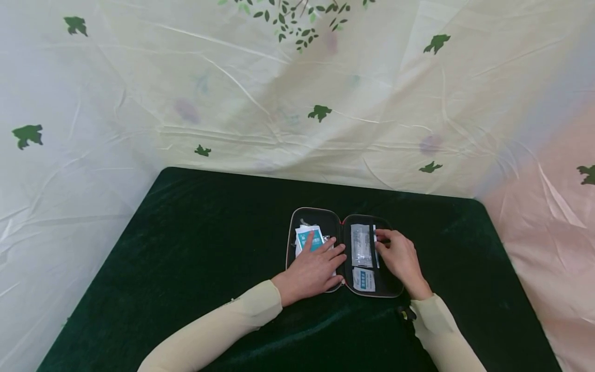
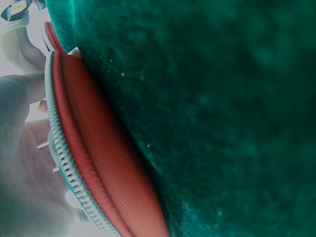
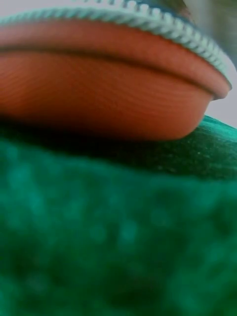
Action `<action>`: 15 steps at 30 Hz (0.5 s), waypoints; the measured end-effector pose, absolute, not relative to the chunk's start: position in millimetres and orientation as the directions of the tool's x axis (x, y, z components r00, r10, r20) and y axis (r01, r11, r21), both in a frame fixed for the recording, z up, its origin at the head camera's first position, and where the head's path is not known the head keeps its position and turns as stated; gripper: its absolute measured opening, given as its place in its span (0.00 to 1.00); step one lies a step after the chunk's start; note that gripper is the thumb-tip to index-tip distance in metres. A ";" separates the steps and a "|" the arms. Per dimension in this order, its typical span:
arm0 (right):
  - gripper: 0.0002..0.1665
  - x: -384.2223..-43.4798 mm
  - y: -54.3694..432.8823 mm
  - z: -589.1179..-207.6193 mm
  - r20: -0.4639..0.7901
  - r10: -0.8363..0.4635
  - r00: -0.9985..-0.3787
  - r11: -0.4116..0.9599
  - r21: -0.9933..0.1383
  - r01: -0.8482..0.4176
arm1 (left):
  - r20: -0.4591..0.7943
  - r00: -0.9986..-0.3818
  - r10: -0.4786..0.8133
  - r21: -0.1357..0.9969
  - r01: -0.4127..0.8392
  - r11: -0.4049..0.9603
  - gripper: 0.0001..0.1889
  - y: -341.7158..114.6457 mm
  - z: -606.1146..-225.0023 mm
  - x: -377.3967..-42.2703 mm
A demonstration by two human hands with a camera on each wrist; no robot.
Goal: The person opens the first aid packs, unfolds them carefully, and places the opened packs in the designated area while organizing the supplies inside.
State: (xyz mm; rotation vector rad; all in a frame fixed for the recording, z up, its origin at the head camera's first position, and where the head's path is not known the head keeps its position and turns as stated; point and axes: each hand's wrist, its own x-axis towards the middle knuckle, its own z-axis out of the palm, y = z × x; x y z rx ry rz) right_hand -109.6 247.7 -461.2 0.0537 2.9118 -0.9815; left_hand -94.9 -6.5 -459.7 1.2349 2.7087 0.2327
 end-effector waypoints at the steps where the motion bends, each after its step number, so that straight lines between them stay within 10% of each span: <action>1: 0.20 -109.5 247.8 -461.3 -0.073 0.009 -0.997 0.796 -0.603 0.051 | -0.077 -0.648 0.758 0.205 0.733 0.648 0.30 -6.5 -459.9 -94.9; 15: 0.20 -111.6 247.9 -463.4 -0.079 -0.009 -0.997 0.796 -0.604 0.041 | -0.071 -0.647 0.759 0.190 0.738 0.647 0.30 -5.7 -461.0 -95.0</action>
